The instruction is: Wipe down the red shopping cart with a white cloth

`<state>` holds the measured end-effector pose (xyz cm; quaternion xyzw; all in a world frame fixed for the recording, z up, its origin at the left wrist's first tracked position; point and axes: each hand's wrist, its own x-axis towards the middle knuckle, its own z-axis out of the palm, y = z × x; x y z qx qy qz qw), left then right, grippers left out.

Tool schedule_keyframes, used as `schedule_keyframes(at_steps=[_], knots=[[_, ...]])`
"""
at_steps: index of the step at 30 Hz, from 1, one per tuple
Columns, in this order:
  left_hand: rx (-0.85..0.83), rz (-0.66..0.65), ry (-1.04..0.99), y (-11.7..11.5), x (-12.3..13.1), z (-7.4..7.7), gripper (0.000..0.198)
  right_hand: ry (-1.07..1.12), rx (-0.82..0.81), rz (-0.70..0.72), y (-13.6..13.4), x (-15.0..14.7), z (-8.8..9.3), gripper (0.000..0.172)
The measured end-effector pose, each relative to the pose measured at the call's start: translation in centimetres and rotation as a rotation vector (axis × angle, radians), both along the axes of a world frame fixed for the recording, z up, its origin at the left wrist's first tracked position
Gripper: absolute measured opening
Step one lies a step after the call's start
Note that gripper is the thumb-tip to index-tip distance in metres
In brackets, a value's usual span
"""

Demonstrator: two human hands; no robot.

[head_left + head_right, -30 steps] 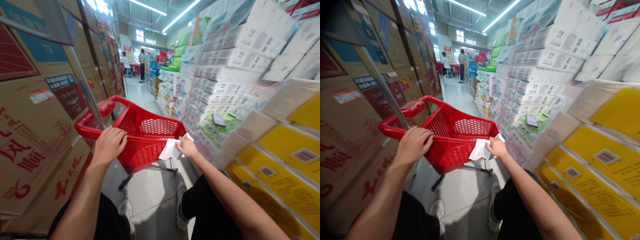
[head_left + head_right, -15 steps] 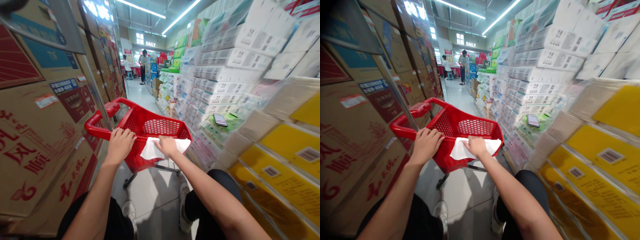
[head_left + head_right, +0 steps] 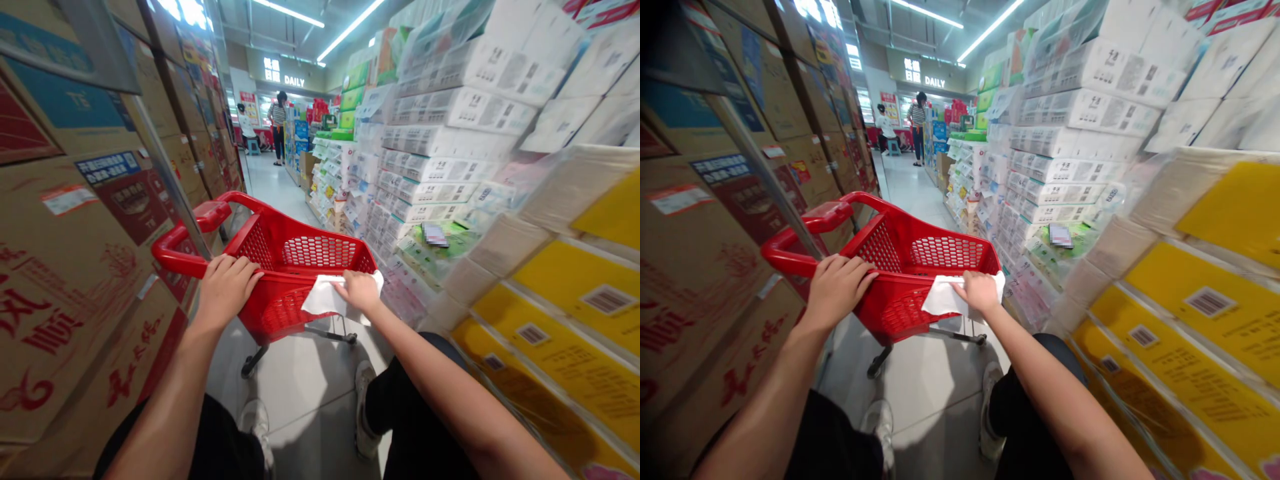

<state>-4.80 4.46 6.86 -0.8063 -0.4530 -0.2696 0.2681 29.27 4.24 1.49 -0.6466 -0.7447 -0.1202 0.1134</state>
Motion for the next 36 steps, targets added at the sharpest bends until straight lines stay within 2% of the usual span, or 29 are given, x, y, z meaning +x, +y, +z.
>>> schedule_keyframes(at_steps=[2, 4, 8, 11, 17, 19, 21, 23, 25, 32, 34, 36], knots=[[-0.007, -0.010, -0.013, -0.1, 0.2, 0.0, 0.025, -0.020, -0.003, -0.061, -0.2, 2.7, -0.4, 0.052], [-0.008, -0.017, -0.023, -0.1, 0.4, 0.0, 0.025, -0.031, 0.004, -0.095, -0.3, 4.2, -0.7, 0.051], [-0.014, 0.008, -0.023, 0.1, 0.7, 0.1, 0.026, 0.002, 0.030, -0.112, -0.3, 3.4, -0.8, 0.045], [-0.028, 0.033, -0.013, 0.3, 1.0, 0.1, 0.027, 0.044, 0.049, -0.042, 0.2, -0.2, -0.5, 0.038], [-0.020, 0.037, -0.041, 0.4, 1.5, 0.2, 0.024, 0.142, 0.099, 0.147, 2.0, -11.1, 1.3, 0.031], [-0.022, 0.044, -0.043, 0.4, 1.4, 0.3, 0.023, 0.159, 0.118, 0.167, 2.1, -13.1, 1.7, 0.029], [-0.027, 0.056, -0.052, 0.4, 1.1, 0.5, 0.022, 0.154, 0.145, 0.194, 2.1, -13.3, 1.7, 0.028], [-0.028, 0.068, -0.067, 0.4, 0.9, 0.5, 0.022, 0.132, 0.172, 0.212, 2.1, -11.9, 1.3, 0.028], [-0.023, 0.076, -0.080, 0.5, 0.7, 0.4, 0.022, 0.097, 0.187, 0.196, 2.1, -9.2, 0.5, 0.028], [-0.008, 0.066, -0.081, 0.5, 1.2, -0.3, 0.022, 0.001, 0.183, 0.035, 2.2, 3.0, -2.3, 0.028], [-0.011, 0.064, -0.089, 0.3, 1.4, -0.3, 0.022, -0.012, 0.166, -0.025, 2.1, 4.4, -2.5, 0.028], [-0.017, 0.067, -0.100, 0.2, 1.6, -0.2, 0.021, -0.015, 0.163, -0.074, 2.0, 3.9, -2.4, 0.025]])
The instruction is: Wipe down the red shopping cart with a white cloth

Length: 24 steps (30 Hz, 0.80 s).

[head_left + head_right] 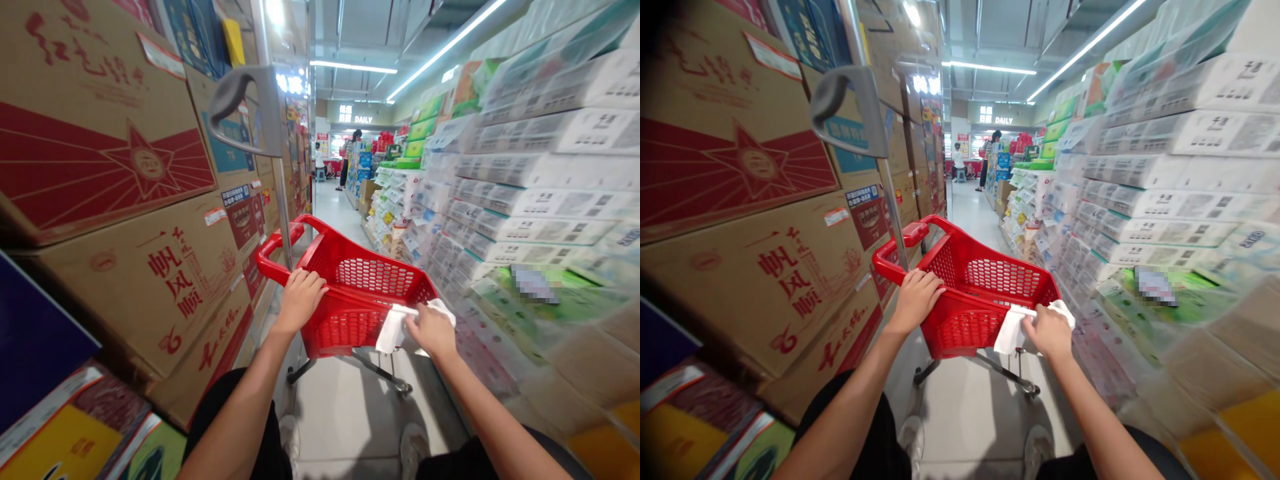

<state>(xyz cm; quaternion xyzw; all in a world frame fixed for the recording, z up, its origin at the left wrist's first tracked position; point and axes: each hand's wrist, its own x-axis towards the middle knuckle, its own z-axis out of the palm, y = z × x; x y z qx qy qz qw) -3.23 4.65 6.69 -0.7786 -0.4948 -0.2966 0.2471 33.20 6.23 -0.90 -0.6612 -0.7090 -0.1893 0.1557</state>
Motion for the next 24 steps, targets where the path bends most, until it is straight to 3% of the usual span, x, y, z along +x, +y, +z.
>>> schedule_keyframes(at_steps=[3, 9, 12, 14, 17, 21, 24], knots=[[-0.005, 0.011, -0.015, 0.0, 0.2, 0.2, 0.021, 0.035, 0.044, 0.024, -0.2, -3.8, 0.5, 0.015], [-0.009, 0.016, -0.020, 0.1, 0.5, 0.2, 0.020, 0.166, 0.089, 0.182, 0.0, -15.0, 2.2, 0.012], [-0.013, 0.018, -0.017, 0.1, 0.3, 0.1, 0.020, 0.193, 0.093, 0.226, 0.1, -17.3, 2.7, 0.018], [-0.021, 0.013, -0.015, 0.2, 0.1, 0.1, 0.021, 0.159, 0.084, 0.280, 0.1, -16.6, 2.6, 0.024], [-0.036, -0.006, -0.016, 0.1, -0.1, 0.0, 0.022, 0.095, 0.062, 0.314, 0.2, -12.9, 1.9, 0.034], [-0.049, -0.008, -0.048, 0.0, 0.1, -0.1, 0.022, 0.046, 0.046, 0.226, 0.4, -6.2, 0.5, 0.040], [-0.056, -0.008, -0.060, 0.0, 0.8, -0.3, 0.023, 0.076, 0.058, 0.117, 0.6, -3.8, -0.1, 0.044]])
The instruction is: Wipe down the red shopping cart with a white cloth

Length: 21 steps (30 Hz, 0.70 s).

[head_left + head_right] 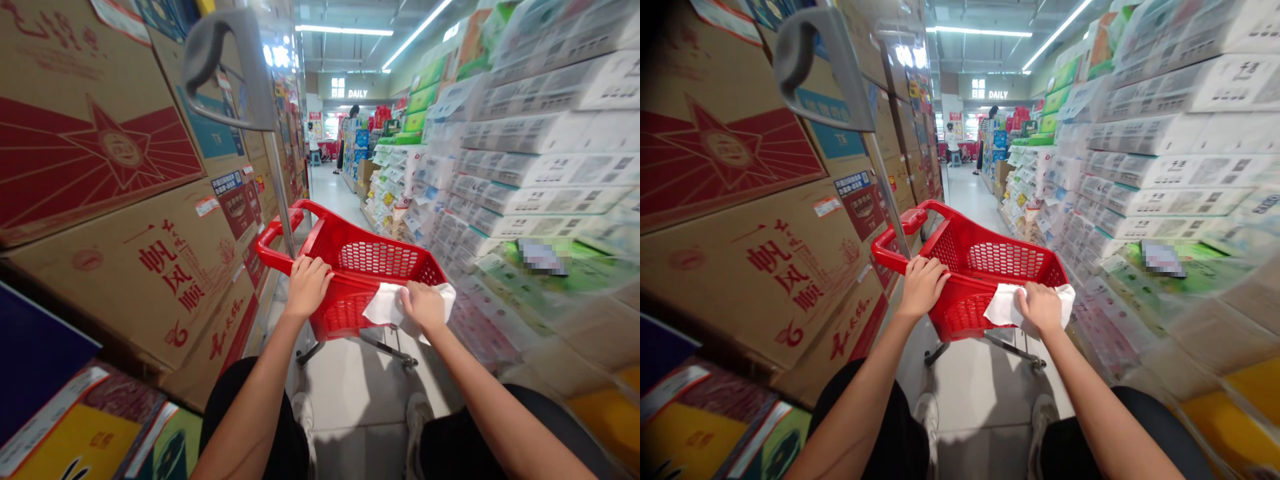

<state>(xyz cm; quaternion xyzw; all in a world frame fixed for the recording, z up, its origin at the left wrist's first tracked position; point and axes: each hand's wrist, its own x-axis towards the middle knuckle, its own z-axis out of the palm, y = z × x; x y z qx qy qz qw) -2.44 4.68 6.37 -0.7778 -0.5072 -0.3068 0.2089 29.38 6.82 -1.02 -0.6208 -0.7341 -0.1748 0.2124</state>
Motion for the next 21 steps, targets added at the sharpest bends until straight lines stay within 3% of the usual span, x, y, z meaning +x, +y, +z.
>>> schedule_keyframes(at_steps=[2, 4, 9, 12, 16, 21], knots=[[0.003, 0.003, -0.004, 0.0, 0.6, -0.2, 0.024, 0.069, 0.020, -0.111, 0.1, -0.8, 0.2, 0.049], [0.006, 0.012, -0.009, 0.0, 1.1, -0.3, 0.024, 0.131, 0.035, -0.163, 0.1, -3.4, 0.8, 0.052], [-0.005, 0.012, -0.016, -0.2, 1.1, -0.1, 0.023, 0.202, 0.035, -0.051, -0.1, -12.2, 2.7, 0.052], [0.000, 0.014, 0.008, -0.2, 0.0, 0.2, 0.024, 0.176, 0.008, 0.035, -0.2, -14.3, 3.3, 0.052], [0.011, 0.012, 0.030, 0.2, -1.6, 0.4, 0.026, 0.057, -0.016, 0.208, -0.3, -11.7, 2.7, 0.043], [0.025, 0.026, 0.042, 0.5, -2.3, 0.1, 0.028, -0.045, 0.037, 0.158, -0.6, -4.7, 0.5, 0.037]])
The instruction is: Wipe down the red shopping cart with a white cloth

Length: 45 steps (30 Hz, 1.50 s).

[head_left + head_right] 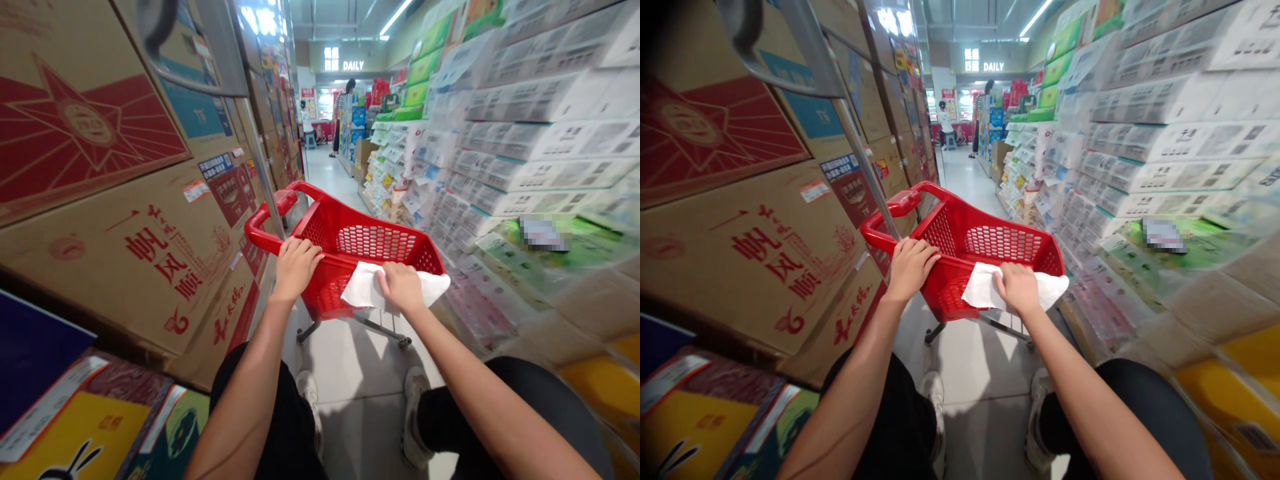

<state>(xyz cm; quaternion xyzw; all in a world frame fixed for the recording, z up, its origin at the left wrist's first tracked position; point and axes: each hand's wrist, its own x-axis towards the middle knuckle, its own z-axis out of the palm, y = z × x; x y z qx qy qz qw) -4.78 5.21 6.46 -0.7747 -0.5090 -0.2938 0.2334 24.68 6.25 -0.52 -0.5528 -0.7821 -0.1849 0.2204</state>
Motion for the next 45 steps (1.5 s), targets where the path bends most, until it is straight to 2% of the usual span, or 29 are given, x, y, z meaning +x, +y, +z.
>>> schedule_keyframes(at_steps=[5, 8, 11, 16, 18, 20, 22, 24, 30, 32, 33, 34, 36, 41, 43, 45], knots=[[-0.005, -0.011, -0.002, 0.1, 0.6, -0.3, 0.029, 0.015, 0.022, -0.081, 0.2, 5.9, -1.4, 0.038], [-0.001, -0.011, -0.010, 0.3, 1.3, -0.4, 0.030, 0.090, 0.014, -0.184, 0.6, 5.8, -1.2, 0.042], [-0.002, -0.007, -0.022, 0.5, 2.0, -0.4, 0.030, 0.169, 0.032, -0.267, 0.8, 1.8, -0.2, 0.044], [-0.002, 0.009, -0.031, 0.6, 2.0, 0.0, 0.030, 0.249, 0.022, -0.156, 0.8, -8.3, 1.7, 0.042], [-0.002, 0.009, -0.029, 0.6, 1.6, 0.2, 0.030, 0.281, 0.001, -0.102, 0.8, -10.6, 2.3, 0.045], [-0.003, 0.008, -0.027, 0.6, 1.0, 0.2, 0.030, 0.285, -0.020, -0.011, 0.8, -11.1, 2.4, 0.046], [0.000, 0.005, -0.026, 0.6, 0.4, 0.0, 0.029, 0.260, -0.022, 0.075, 0.6, -9.6, 2.0, 0.044], [0.008, 0.001, -0.022, 0.6, -0.1, -0.2, 0.029, 0.222, -0.008, 0.086, 0.4, -6.4, 1.2, 0.042], [0.026, -0.004, -0.015, 0.3, -0.7, -0.6, 0.029, 0.140, -0.017, -0.121, -0.1, 5.7, -1.2, 0.044], [0.019, -0.011, -0.023, 0.3, -0.4, -0.6, 0.029, 0.141, -0.030, -0.209, -0.1, 7.2, -1.2, 0.047], [0.016, -0.013, -0.030, 0.4, -0.2, -0.5, 0.029, 0.151, -0.036, -0.259, -0.1, 6.9, -1.0, 0.049], [0.015, -0.014, -0.038, 0.4, 0.0, -0.5, 0.029, 0.167, -0.042, -0.301, -0.1, 6.0, -0.7, 0.051], [0.010, -0.018, -0.051, 0.5, 0.7, -0.5, 0.029, 0.207, -0.062, -0.325, 0.0, 2.3, 0.3, 0.055], [-0.006, -0.028, -0.048, 0.3, 1.9, -0.3, 0.029, 0.274, -0.109, -0.126, 0.2, -9.7, 3.3, 0.052], [0.000, -0.025, -0.036, 0.2, 1.8, -0.3, 0.028, 0.271, -0.127, -0.082, 0.2, -12.0, 4.0, 0.052], [0.006, -0.020, -0.022, 0.1, 1.5, -0.3, 0.028, 0.232, -0.136, -0.014, 0.0, -12.2, 4.2, 0.050]])
